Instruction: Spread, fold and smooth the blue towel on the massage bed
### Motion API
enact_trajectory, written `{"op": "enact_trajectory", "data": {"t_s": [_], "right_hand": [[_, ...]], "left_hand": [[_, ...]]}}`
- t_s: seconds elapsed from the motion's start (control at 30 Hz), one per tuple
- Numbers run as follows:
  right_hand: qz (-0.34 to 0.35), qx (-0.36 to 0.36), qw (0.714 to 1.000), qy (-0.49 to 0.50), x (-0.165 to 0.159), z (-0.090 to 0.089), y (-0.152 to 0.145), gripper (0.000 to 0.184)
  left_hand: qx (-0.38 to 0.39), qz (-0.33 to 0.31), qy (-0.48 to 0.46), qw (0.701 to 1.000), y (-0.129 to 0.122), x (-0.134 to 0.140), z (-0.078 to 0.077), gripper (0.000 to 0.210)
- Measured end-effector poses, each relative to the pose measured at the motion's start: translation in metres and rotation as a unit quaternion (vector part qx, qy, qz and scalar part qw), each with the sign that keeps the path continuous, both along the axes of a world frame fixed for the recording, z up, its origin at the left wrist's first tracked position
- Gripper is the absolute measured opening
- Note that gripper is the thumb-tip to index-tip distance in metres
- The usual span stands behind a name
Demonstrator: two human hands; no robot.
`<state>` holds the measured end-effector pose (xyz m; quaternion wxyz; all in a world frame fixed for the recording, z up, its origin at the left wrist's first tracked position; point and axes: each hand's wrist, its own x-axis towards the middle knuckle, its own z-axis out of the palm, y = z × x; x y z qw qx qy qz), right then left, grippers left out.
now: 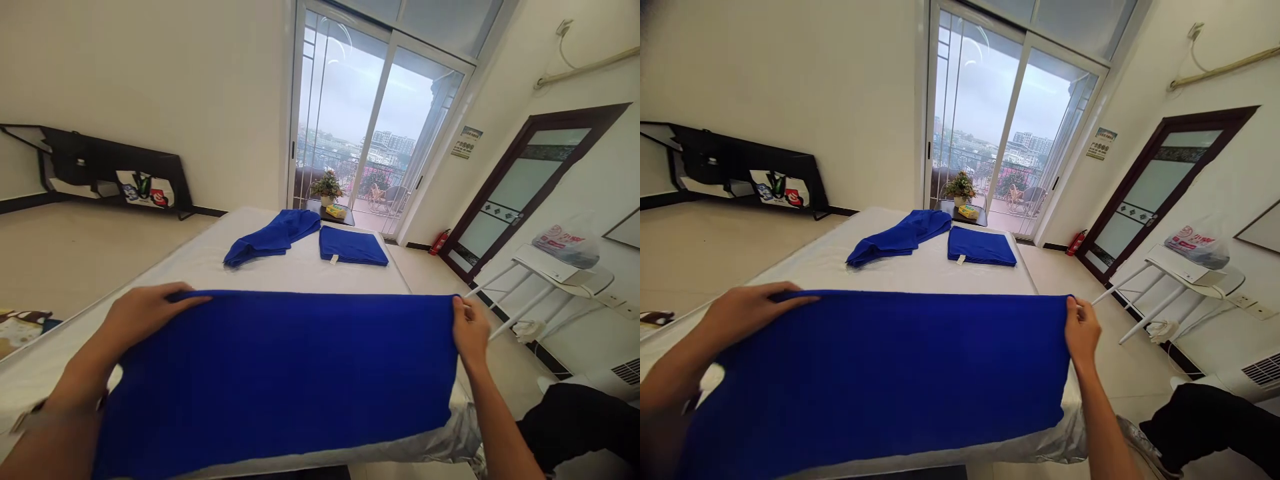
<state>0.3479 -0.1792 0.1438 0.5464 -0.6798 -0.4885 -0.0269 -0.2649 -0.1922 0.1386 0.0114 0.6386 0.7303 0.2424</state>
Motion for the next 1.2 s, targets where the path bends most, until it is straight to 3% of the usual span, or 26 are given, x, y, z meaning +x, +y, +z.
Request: {"op": "enact_trajectory", "data": {"t_s": [0.07,0.17,0.33,0.5,0.73,0.87,1.0,1.1,1.2], "right_hand": [[0.015,-0.062,0.998,-0.005,-0.004,-0.022,0.028,0.074],[0.034,-0.172,0.984,-0.039,-0.012,-0.052,0.065,0.070],[0.006,-0.342,0.933,-0.116,-0.028,-0.082,0.105,0.046],[-0.029,-0.410,0.889,-0.204,-0.034,-0.091,0.131,0.047],[-0.047,-0.399,0.879,-0.257,-0.035,-0.099,0.152,0.050],[-0.049,-0.399,0.883,-0.244,-0.035,-0.100,0.151,0.050],[-0.015,-0.382,0.900,-0.212,-0.031,-0.092,0.145,0.045],[0.024,-0.278,0.935,-0.218,-0.019,-0.075,0.134,0.044],[0.059,-0.137,0.964,-0.219,0.002,-0.043,0.112,0.054]], "left_hand": [[-0.054,-0.056,0.033,0.996,0.033,-0.002,0.002,0.062],[-0.072,-0.157,0.070,0.982,0.084,-0.007,-0.013,0.070],[-0.068,-0.159,0.129,0.976,0.153,-0.014,-0.058,0.068],[-0.068,-0.162,0.123,0.977,0.180,-0.017,-0.086,0.064],[-0.076,-0.150,0.070,0.983,0.193,-0.045,-0.100,0.066],[-0.105,-0.177,0.032,0.978,0.184,-0.061,-0.089,0.072],[-0.086,-0.195,0.025,0.977,0.159,-0.055,-0.059,0.070],[-0.055,-0.157,0.034,0.986,0.139,-0.047,-0.029,0.065],[-0.006,-0.115,0.049,0.992,0.117,-0.047,0.006,0.061]]}}
